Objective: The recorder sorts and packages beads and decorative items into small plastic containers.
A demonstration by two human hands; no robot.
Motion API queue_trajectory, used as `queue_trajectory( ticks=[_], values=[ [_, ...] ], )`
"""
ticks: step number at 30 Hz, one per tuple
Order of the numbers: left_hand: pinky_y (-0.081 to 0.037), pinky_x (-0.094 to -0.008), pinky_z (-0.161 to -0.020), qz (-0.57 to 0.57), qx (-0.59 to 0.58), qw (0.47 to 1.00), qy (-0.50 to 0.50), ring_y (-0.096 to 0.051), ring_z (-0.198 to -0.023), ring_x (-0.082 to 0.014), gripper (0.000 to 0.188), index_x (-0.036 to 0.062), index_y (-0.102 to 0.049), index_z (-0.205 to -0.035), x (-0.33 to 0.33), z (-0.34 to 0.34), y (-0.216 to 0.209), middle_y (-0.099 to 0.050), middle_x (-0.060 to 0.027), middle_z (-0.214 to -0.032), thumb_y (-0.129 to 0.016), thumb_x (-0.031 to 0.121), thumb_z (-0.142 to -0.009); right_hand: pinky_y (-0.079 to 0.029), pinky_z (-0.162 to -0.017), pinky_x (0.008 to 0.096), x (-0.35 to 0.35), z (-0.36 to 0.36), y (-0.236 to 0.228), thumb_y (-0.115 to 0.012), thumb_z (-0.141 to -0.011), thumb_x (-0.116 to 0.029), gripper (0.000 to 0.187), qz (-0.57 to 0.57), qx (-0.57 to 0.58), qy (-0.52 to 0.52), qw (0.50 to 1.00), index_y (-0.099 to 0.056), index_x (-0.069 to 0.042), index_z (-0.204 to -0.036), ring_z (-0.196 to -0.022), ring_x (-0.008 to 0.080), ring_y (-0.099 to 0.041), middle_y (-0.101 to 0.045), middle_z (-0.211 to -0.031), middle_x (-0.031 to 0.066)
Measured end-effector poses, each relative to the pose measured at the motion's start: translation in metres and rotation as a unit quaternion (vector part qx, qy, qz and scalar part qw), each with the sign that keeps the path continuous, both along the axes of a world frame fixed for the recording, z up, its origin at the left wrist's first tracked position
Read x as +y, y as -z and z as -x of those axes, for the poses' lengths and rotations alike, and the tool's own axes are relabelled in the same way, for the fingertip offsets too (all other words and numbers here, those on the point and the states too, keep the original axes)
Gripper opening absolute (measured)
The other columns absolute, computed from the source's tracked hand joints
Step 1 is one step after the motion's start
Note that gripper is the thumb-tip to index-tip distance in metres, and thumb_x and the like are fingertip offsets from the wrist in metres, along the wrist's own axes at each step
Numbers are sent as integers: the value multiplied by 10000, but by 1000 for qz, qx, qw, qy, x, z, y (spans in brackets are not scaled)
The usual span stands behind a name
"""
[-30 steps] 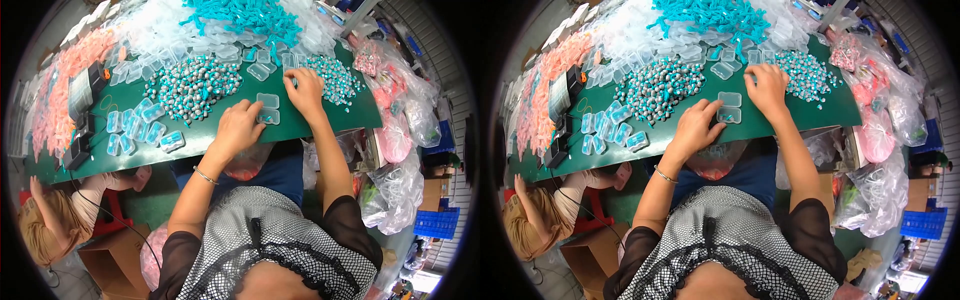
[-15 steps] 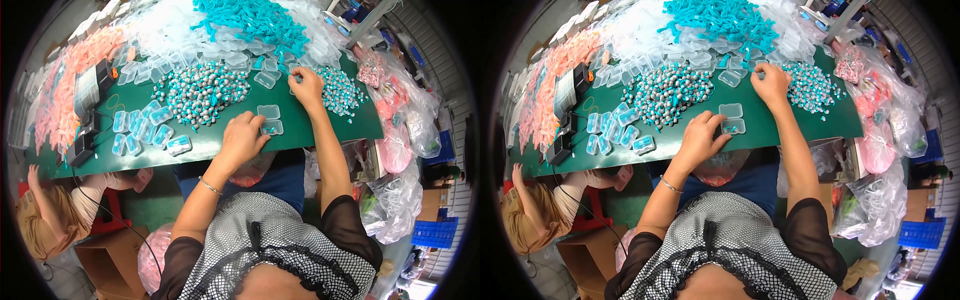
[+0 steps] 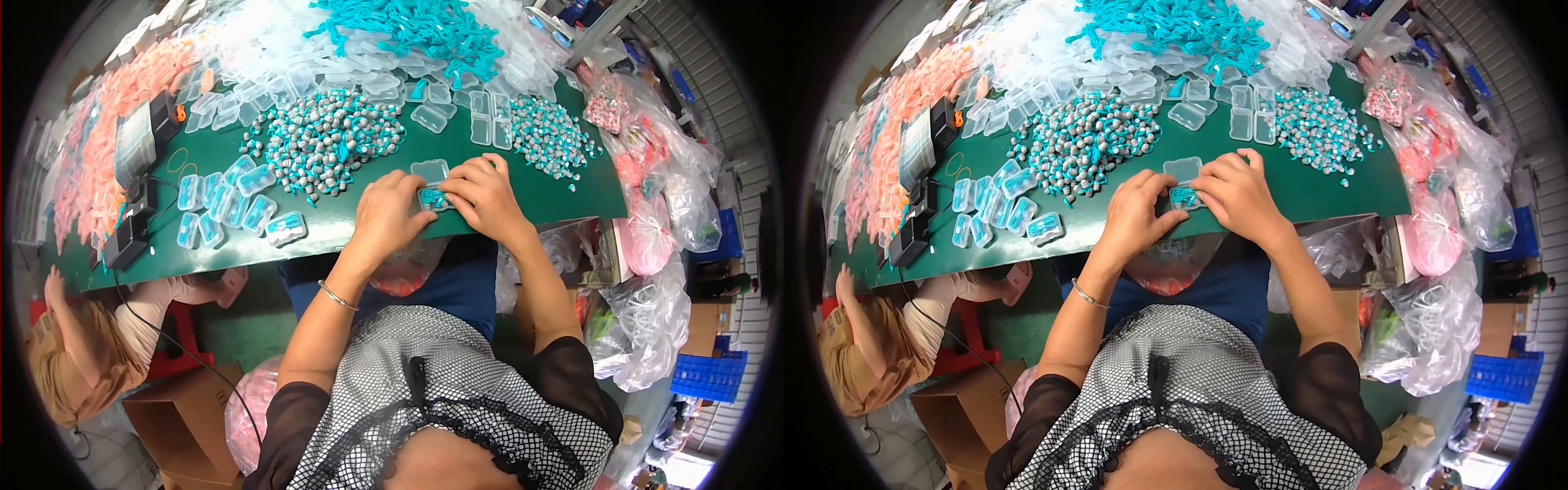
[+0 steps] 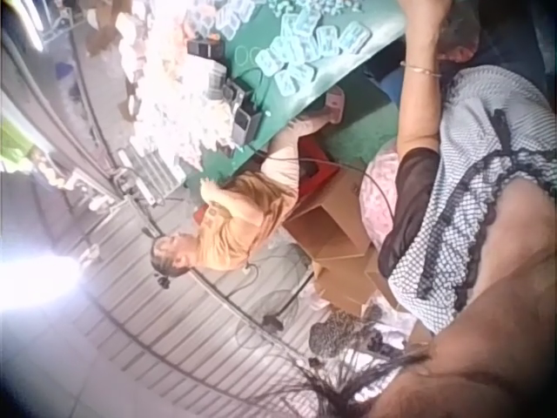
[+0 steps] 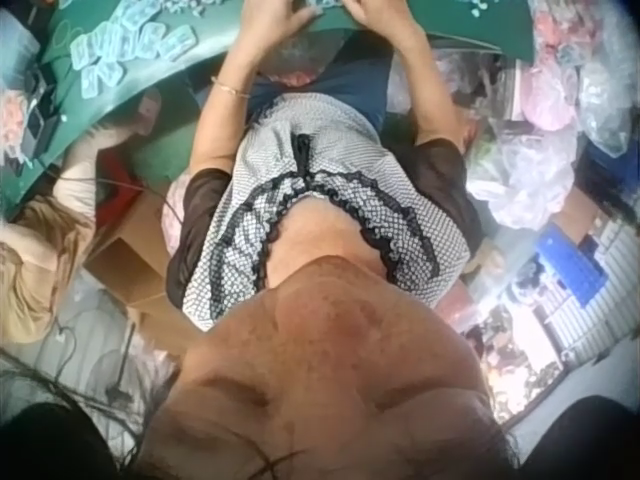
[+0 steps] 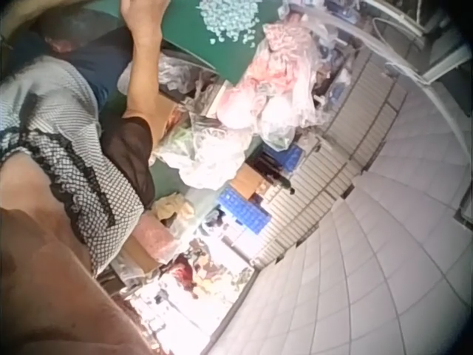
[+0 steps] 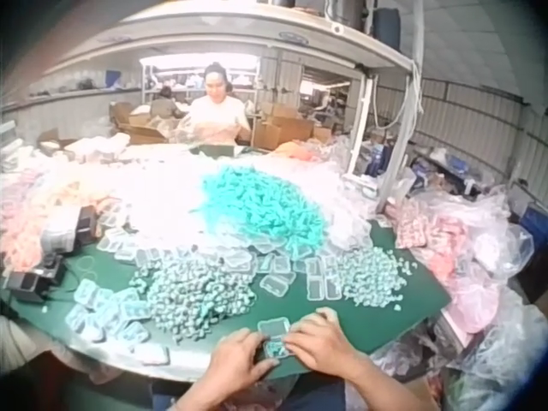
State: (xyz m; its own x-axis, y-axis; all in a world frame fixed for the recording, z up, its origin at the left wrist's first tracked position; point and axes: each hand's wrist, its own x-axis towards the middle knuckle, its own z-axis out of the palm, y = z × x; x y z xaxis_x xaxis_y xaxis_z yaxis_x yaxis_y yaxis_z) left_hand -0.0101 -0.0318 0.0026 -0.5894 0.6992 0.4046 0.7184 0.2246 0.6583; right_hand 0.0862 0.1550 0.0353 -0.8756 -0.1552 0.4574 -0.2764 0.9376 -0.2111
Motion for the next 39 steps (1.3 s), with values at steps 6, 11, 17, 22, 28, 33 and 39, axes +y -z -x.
queue_trajectory(
  ticks=[6, 11, 17, 22, 28, 33, 39],
  values=[
    [-482, -413, -753, 5, 5, 1000, -3, -610, -841, -303, 426, 69, -646, -1041, -1, -1, -1, -611, -80, -888, -834, 208, -685, -369, -949, 424, 4, 3, 3, -671, -833, -114, 244, 54, 14, 47, 997, -680, -131, -1077, -978, 243, -591, -640, -973, 48],
    [-480, -412, -748, 0, 18, 1000, -7, -608, -841, -306, 433, 62, -636, -1047, -2, -1, 0, -608, -87, -884, -831, 206, -689, -394, -920, 411, 10, 25, 16, -657, -865, -127, 247, 37, 0, 68, 997, -664, -89, -1109, -965, 276, -598, -643, -980, 87],
    [-475, -416, -732, -37, -50, 998, -13, -602, -846, -307, 517, 47, -623, -1134, 0, -6, -2, -599, -95, -887, -832, 221, -695, -508, -758, 370, 21, 17, 15, -706, -826, -79, 266, 185, -37, -1, 982, -647, -34, -1082, -882, 299, -643, -654, -1021, 116],
    [-477, -428, -739, 9, 55, 998, 15, -597, -855, -324, 404, 42, -617, -1160, -6, -7, -5, -589, -115, -889, -741, 200, -810, -510, -831, 402, -1, -5, 11, -728, -801, -73, 309, 169, -21, -75, 983, -640, -12, -1090, -979, 317, -632, -666, -1049, 148],
    [-478, -441, -736, -44, 40, 997, 45, -593, -796, -335, 211, 34, -641, -1002, -8, -6, 1, -578, -121, -844, -690, 181, -858, -502, -838, 400, -5, -7, 24, -745, -779, -89, 342, 202, -50, -52, 977, -640, -14, -1096, -985, 315, -627, -675, -1019, 148],
    [-453, -406, -676, -45, 62, 997, 31, -584, -761, -308, 188, 44, -650, -927, -33, -7, -9, -573, -108, -815, -711, 200, -841, -503, -819, 383, -21, -1, 18, -745, -775, -97, 367, 216, -65, -85, 971, -638, -16, -1116, -970, 308, -635, -686, -1001, 141],
    [-484, -441, -791, -56, 219, 938, -262, -614, -888, -341, 275, 18, -657, -1036, -118, 21, -32, -643, -161, -982, -732, 194, -839, -506, -903, 350, -35, 0, 3, -698, -809, -43, 385, 275, -33, -15, 961, -635, -9, -1188, -997, 250, -648, -643, -1191, 139]
  ],
)
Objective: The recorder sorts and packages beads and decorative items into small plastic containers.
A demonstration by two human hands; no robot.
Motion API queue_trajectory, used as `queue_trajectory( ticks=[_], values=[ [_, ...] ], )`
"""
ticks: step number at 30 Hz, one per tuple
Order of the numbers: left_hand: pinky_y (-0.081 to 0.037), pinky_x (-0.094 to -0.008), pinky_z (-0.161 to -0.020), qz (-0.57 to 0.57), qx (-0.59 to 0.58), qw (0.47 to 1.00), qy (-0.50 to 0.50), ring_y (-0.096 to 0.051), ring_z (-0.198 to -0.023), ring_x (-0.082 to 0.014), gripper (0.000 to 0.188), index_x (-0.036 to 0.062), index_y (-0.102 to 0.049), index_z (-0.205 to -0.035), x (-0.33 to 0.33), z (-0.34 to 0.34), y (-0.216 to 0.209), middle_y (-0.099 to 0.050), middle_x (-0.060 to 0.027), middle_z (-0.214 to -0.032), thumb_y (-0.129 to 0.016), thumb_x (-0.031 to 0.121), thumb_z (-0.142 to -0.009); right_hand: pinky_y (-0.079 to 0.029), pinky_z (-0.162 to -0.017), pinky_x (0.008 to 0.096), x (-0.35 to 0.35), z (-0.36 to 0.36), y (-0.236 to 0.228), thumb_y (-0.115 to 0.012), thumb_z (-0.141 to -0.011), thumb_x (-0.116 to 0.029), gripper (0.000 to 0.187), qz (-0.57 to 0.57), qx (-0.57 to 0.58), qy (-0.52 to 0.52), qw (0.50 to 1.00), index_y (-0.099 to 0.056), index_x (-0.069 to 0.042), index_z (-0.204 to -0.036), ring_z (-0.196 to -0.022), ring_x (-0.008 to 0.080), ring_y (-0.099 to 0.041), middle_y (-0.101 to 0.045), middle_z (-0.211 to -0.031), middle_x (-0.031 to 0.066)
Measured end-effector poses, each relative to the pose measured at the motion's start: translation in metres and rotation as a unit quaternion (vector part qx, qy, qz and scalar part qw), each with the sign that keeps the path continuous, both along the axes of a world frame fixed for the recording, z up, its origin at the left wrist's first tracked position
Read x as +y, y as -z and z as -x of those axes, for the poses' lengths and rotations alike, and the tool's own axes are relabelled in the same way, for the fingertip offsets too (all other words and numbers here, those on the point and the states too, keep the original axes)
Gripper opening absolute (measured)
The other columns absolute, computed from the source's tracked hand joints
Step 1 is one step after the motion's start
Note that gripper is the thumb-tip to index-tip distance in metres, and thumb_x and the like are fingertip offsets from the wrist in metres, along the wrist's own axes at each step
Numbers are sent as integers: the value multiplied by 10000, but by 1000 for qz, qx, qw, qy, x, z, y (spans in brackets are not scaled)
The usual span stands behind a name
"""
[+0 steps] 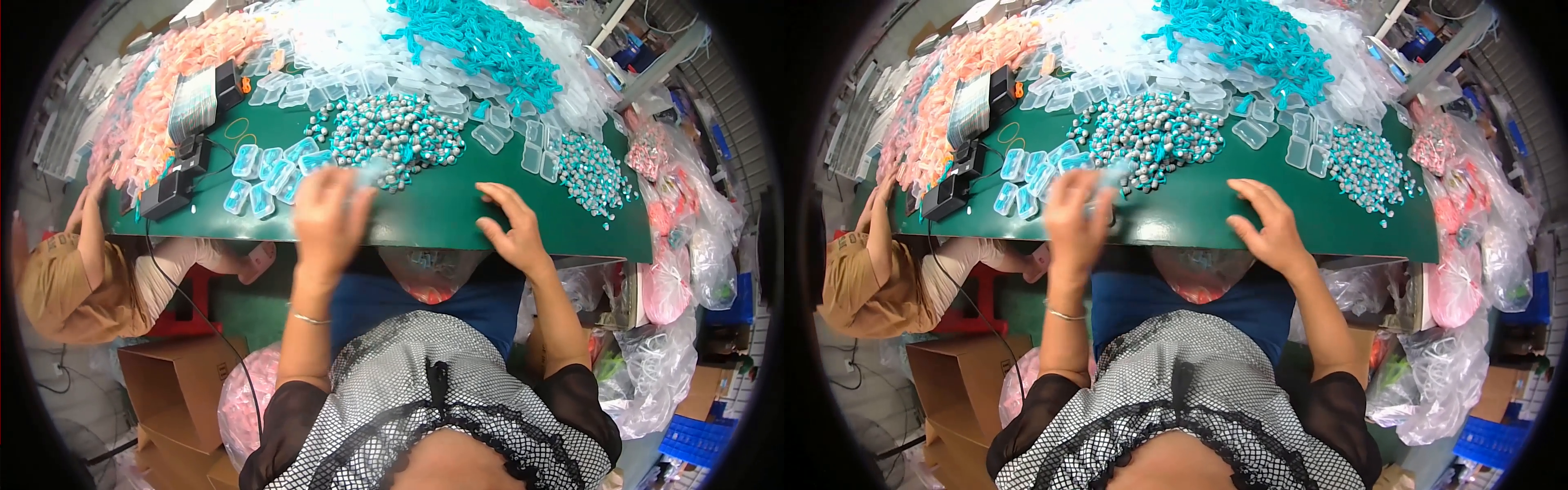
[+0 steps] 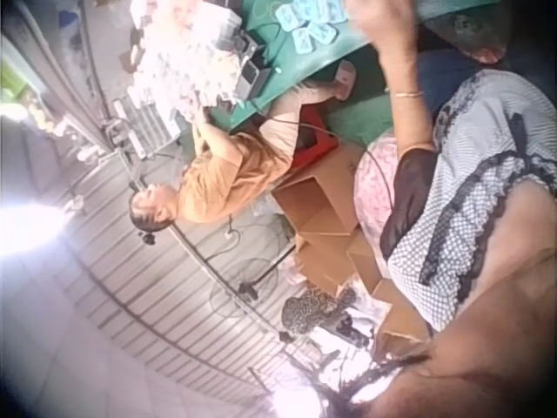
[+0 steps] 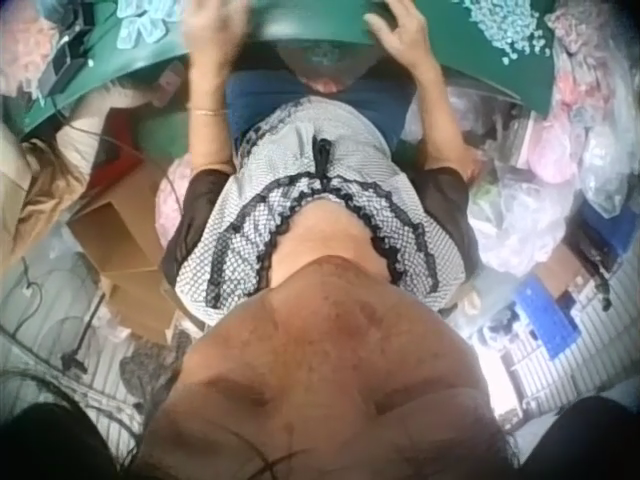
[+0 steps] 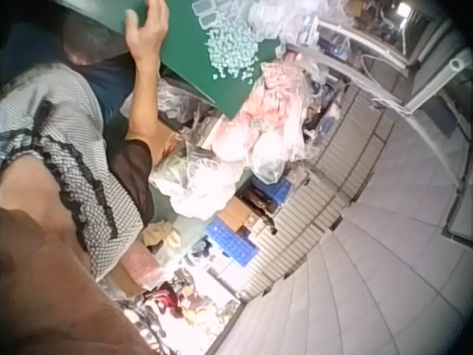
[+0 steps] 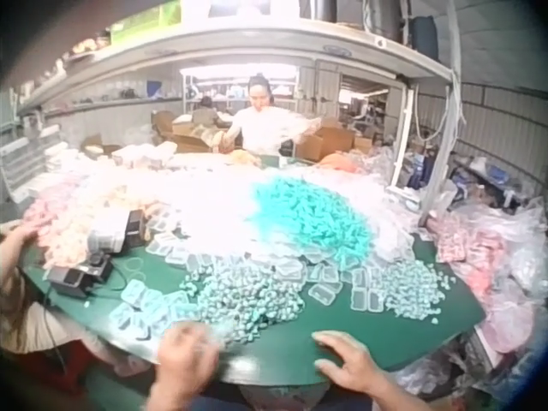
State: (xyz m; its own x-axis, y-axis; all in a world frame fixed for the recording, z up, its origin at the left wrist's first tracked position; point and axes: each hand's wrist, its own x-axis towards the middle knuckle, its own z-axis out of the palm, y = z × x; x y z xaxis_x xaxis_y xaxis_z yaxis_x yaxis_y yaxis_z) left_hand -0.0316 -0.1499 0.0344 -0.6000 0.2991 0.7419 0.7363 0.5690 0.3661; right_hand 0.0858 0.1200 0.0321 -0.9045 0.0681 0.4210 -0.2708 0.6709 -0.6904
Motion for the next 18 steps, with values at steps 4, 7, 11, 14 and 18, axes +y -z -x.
queue_trajectory(
  ticks=[4, 7, 11, 14, 18],
  values=[
    [-512, -427, -830, 31, 20, 984, -176, -628, -954, -371, 240, 1, -659, -1067, -62, 54, 4, -650, -187, -1043, -676, 171, -898, -521, -818, 362, 39, 0, 18, -663, -828, -2, 149, -55, 67, 92, 992, -698, -35, -970, -931, 291, -658, -677, -1011, 122],
    [-514, -417, -834, 73, 6, 974, -216, -631, -958, -364, 249, 24, -669, -1068, -101, 83, 15, -654, -161, -1054, -695, 174, -871, -510, -798, 375, 58, 11, 25, -658, -832, -20, 124, -118, 94, 133, 980, -695, -47, -948, -893, 298, -652, -677, -995, 105],
    [-509, -428, -822, 118, -38, 965, -230, -631, -982, -346, 265, 54, -676, -1052, -116, 96, 25, -654, -134, -1092, -709, 228, -855, -461, -852, 390, 82, 21, 26, -697, -815, -99, 164, -239, 128, 244, 931, -689, -86, -979, -1013, 285, -607, -664, -1060, 79],
    [-498, -437, -817, 152, -39, 956, -248, -625, -995, -336, 267, 80, -681, -1041, -113, 93, 28, -653, -119, -1103, -705, 265, -851, -384, -938, 463, 86, 26, 22, -742, -792, -212, 355, -292, 71, 301, 905, -648, -98, -1115, -1110, 276, -555, -633, -1164, 61],
    [-480, -439, -834, 100, -7, 968, -231, -604, -1014, -332, 259, 86, -685, -1034, -95, 83, 21, -654, -118, -1086, -716, 246, -833, -320, -961, 514, 99, 30, 33, -762, -777, -294, 435, -349, 39, 300, 887, -637, -107, -1149, -1110, 249, -551, -628, -1166, 44]
  ],
)
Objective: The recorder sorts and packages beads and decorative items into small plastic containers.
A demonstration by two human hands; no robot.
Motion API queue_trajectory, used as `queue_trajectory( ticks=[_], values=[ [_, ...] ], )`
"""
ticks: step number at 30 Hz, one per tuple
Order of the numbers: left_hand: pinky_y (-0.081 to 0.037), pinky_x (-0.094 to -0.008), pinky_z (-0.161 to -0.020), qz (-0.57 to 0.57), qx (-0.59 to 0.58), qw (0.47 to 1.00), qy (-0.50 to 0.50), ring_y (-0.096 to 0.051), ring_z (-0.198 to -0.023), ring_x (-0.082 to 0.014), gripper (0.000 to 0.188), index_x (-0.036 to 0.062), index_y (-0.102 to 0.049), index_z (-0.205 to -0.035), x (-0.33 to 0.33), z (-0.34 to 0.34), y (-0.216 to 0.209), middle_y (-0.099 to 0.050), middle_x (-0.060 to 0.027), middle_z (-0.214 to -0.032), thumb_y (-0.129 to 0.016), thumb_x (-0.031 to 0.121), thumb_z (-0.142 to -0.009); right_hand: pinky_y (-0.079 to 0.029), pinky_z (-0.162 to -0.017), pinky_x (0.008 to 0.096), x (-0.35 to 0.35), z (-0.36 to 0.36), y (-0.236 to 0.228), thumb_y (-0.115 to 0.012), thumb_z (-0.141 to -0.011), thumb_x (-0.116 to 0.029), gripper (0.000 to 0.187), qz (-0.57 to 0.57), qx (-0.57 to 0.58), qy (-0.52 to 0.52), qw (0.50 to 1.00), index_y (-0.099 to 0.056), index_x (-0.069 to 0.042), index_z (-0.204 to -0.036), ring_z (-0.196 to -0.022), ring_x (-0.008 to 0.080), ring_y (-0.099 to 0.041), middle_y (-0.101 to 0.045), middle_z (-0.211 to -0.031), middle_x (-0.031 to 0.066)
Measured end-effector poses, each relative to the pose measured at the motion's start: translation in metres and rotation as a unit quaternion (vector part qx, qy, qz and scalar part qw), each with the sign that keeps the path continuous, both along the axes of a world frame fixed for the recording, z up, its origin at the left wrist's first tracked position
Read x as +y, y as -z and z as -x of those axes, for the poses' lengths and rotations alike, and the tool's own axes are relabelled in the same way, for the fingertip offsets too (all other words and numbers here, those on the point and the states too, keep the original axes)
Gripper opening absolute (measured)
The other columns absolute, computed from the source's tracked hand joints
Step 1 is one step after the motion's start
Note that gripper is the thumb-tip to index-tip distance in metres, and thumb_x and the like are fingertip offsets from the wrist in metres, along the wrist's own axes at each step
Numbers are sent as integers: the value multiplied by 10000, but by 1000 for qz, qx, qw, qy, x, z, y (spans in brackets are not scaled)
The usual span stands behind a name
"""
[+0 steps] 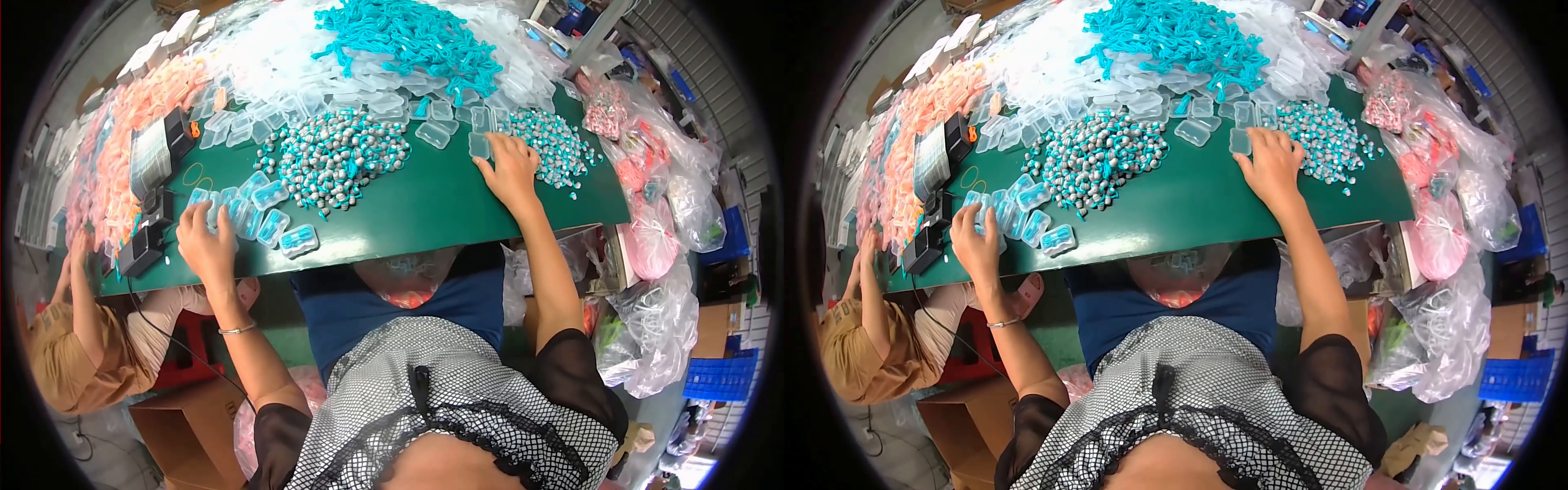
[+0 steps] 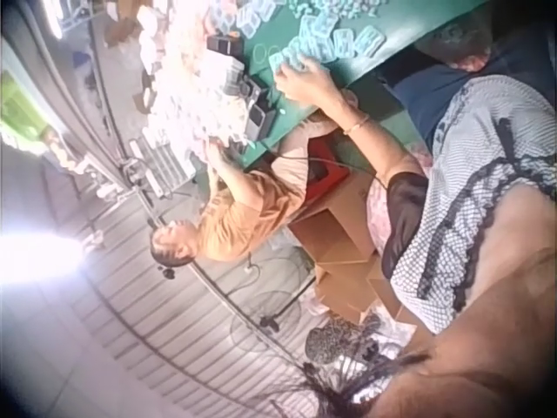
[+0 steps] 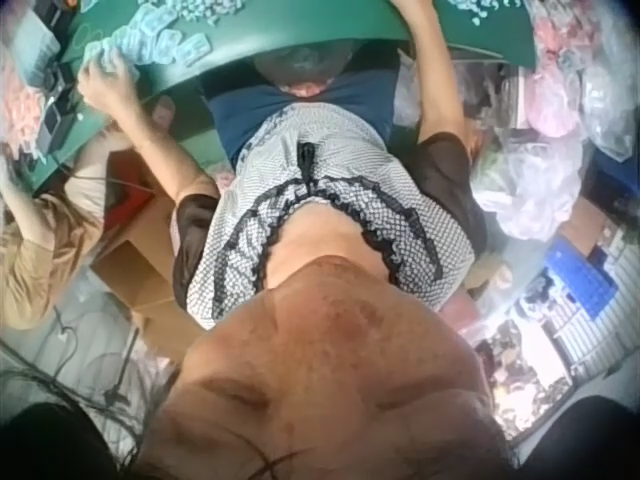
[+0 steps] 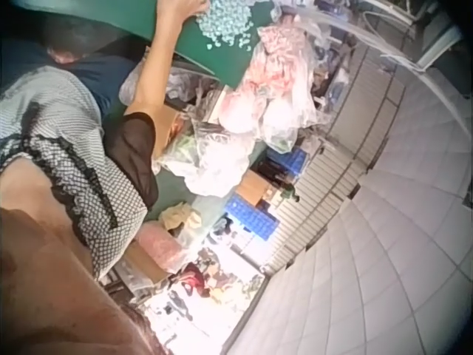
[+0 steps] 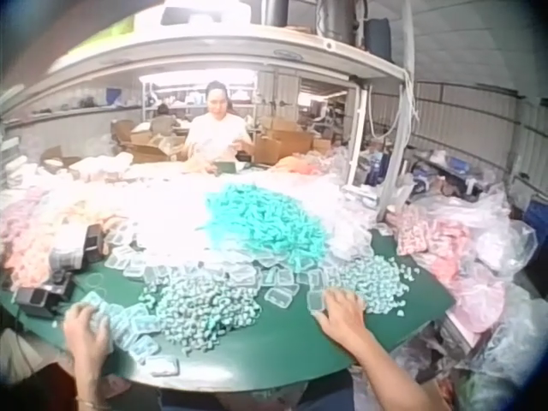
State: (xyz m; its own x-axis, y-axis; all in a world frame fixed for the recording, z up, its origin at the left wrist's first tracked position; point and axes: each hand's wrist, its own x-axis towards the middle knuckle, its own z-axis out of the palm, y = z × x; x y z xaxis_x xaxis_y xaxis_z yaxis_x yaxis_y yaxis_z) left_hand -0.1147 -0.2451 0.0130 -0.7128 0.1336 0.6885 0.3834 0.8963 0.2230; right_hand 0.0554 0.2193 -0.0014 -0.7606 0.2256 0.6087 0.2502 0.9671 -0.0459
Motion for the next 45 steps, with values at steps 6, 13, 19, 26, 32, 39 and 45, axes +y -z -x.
queue_trajectory(
  ticks=[6, 13, 19, 26, 32, 39, 45],
  values=[
    [-467, -423, -853, -75, -25, 971, 227, -611, -995, -326, 238, 55, -678, -1023, 88, -51, -21, -663, -136, -1057, -738, 128, -804, -327, -950, 465, -34, -15, -11, -779, -759, -289, 323, -4, -32, -66, 997, -687, -116, -1016, -1037, 234, -559, -619, -1060, 36],
    [-413, -403, -754, 29, -39, 956, 288, -574, -863, -256, 206, 123, -691, -949, 190, -76, -11, -633, -36, -897, -753, 161, -756, -495, -812, 410, -66, -26, -26, -787, -765, -282, 362, 95, -61, -126, 986, -680, -36, -1009, -980, 299, -567, -586, -1073, 112],
    [-379, -399, -753, 89, 25, 968, 235, -550, -877, -224, 126, 153, -685, -807, 235, -57, 1, -582, -22, -830, -724, 175, -689, -516, -802, 405, -73, -30, -21, -768, -797, -292, 407, 137, -70, -129, 980, -660, -12, -1071, -975, 309, -596, -586, -1088, 135],
    [-410, -392, -718, 58, 30, 952, 300, -564, -848, -249, 54, 109, -649, -757, 228, -65, 8, -576, -65, -821, -615, 139, -728, -519, -778, 393, -48, -37, -28, -733, -815, -203, 250, 218, 8, -131, 967, -691, -69, -1022, -906, 310, -624, -635, -1010, 106],
    [-498, -424, -679, -33, -88, 931, 352, -629, -793, -324, 108, 51, -637, -846, 219, -80, 16, -630, -104, -873, -718, 84, -783, -444, -788, 412, 26, -25, -15, -719, -790, -155, 150, 28, 23, 66, 997, -720, -121, -937, -875, 243, -629, -688, -925, 34],
    [-506, -447, -693, -53, -135, 933, 331, -624, -796, -337, 118, 45, -640, -873, 221, -84, 14, -615, -130, -855, -698, 95, -783, -343, -897, 464, 38, -11, -11, -724, -768, -143, 148, -59, -29, 69, 995, -705, -148, -914, -923, 217, -605, -668, -870, 14],
    [-520, -452, -713, -80, -186, 916, 346, -648, -838, -350, 138, 49, -670, -916, 229, -85, 13, -650, -152, -901, -694, 79, -784, -339, -887, 461, 49, -11, -5, -694, -776, -118, 125, -55, -20, 36, 998, -697, -141, -898, -909, 222, -604, -670, -866, 21]
  ],
)
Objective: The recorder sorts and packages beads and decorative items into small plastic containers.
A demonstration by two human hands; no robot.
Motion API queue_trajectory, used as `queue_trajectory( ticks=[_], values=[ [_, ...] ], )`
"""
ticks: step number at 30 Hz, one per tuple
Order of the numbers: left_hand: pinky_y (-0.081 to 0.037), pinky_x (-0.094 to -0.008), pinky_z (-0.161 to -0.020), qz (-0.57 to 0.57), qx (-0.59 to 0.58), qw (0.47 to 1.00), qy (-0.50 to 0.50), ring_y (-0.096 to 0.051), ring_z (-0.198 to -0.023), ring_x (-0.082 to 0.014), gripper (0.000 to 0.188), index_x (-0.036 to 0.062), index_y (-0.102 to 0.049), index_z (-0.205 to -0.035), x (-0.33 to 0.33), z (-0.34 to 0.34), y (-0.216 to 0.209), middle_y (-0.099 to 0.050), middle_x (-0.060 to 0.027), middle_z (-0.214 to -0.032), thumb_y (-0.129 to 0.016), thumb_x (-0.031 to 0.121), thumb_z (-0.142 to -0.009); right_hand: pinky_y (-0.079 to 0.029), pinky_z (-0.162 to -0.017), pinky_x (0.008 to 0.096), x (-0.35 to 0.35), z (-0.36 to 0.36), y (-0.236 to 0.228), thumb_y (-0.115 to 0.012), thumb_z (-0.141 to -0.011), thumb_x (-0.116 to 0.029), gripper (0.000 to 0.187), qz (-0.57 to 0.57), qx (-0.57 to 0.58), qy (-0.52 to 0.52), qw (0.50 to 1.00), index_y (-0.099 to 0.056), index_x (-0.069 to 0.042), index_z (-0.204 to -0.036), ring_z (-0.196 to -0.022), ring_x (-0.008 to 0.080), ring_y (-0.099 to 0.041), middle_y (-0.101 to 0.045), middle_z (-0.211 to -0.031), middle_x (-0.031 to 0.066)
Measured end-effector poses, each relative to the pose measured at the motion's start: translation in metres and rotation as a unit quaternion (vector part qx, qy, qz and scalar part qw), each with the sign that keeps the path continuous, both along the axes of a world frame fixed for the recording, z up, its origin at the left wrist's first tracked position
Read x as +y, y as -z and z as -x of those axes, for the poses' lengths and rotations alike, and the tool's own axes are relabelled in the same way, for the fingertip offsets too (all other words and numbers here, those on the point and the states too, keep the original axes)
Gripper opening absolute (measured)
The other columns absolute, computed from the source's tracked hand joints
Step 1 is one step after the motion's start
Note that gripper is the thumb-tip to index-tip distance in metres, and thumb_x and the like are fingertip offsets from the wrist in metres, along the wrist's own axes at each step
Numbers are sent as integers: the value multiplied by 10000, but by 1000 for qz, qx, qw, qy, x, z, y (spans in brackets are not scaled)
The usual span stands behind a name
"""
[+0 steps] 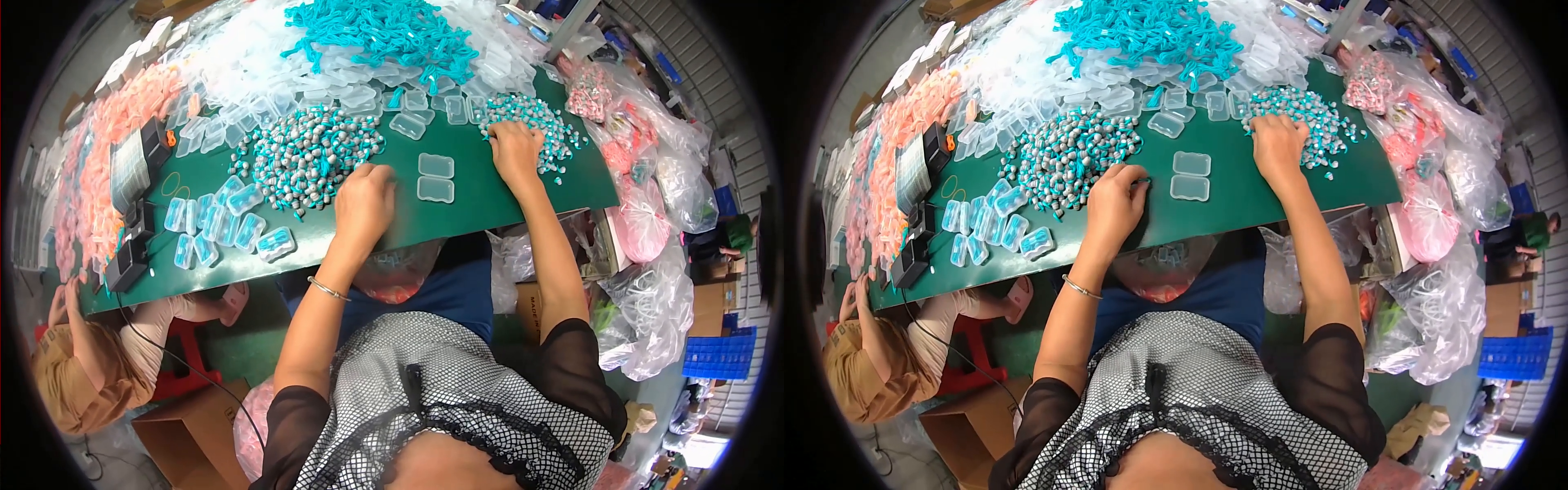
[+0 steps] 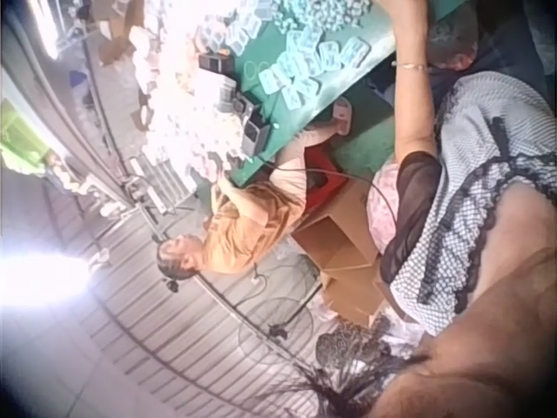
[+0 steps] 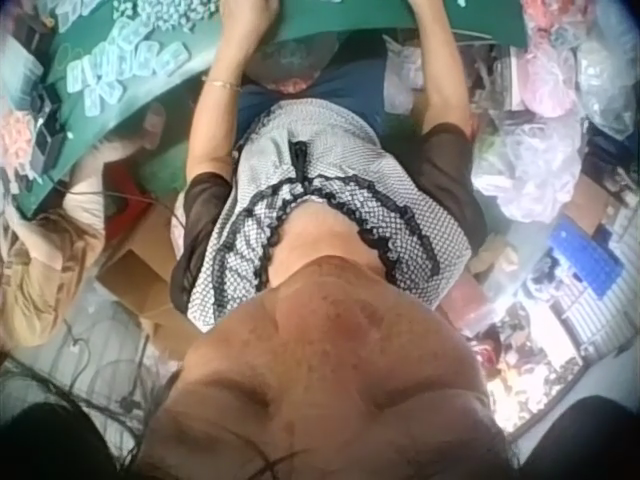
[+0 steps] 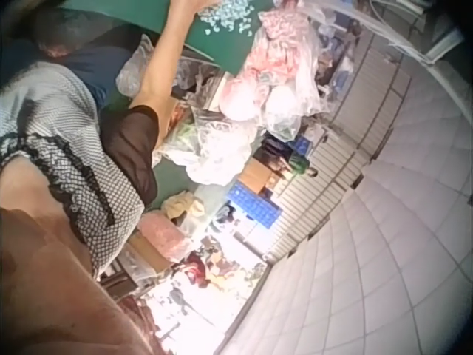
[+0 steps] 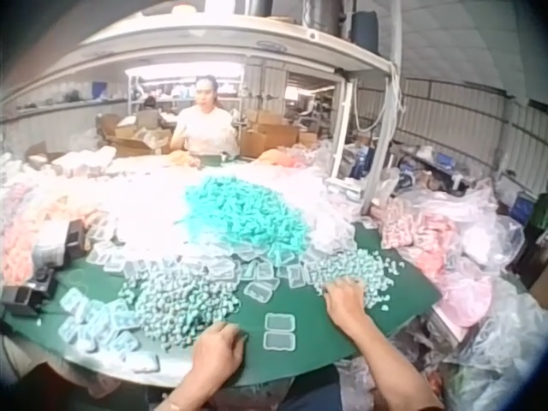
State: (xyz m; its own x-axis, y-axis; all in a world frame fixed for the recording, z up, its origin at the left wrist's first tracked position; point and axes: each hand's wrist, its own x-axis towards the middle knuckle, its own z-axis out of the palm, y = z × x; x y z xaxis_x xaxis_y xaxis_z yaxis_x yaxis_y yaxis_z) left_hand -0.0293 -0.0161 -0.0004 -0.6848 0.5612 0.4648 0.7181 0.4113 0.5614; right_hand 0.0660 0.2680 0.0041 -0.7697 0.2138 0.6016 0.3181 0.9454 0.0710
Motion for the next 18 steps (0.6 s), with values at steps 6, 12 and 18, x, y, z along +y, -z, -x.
queue_trajectory(
  ticks=[6, 12, 18],
  values=[
    [-500, -325, -589, -134, -125, 973, 142, -619, -630, -202, 148, 25, -700, -913, 21, -5, -7, -658, -101, -826, -738, 18, -769, -347, -863, 445, -22, -6, -9, -670, -776, -103, 124, 55, 40, -11, 998, -706, -150, -885, -914, 217, -614, -677, -862, 25],
    [-519, -380, -717, -79, -75, 982, 156, -638, -814, -296, 129, 36, -699, -879, 26, -10, -7, -668, -99, -863, -735, 27, -756, -361, -860, 397, -107, -30, -19, -702, -765, -142, 119, 317, 21, -123, 940, -716, -158, -882, -916, 198, -616, -674, -882, -18],
    [-510, -405, -764, -51, -10, 988, 143, -602, -900, -309, 119, 46, -700, -865, 22, -15, -6, -622, -108, -931, -739, 52, -753, -340, -853, 403, -122, -26, -6, -735, -774, -147, 69, 210, 32, -132, 968, -692, -158, -827, -870, 179, -592, -641, -843, -31]
  ],
)
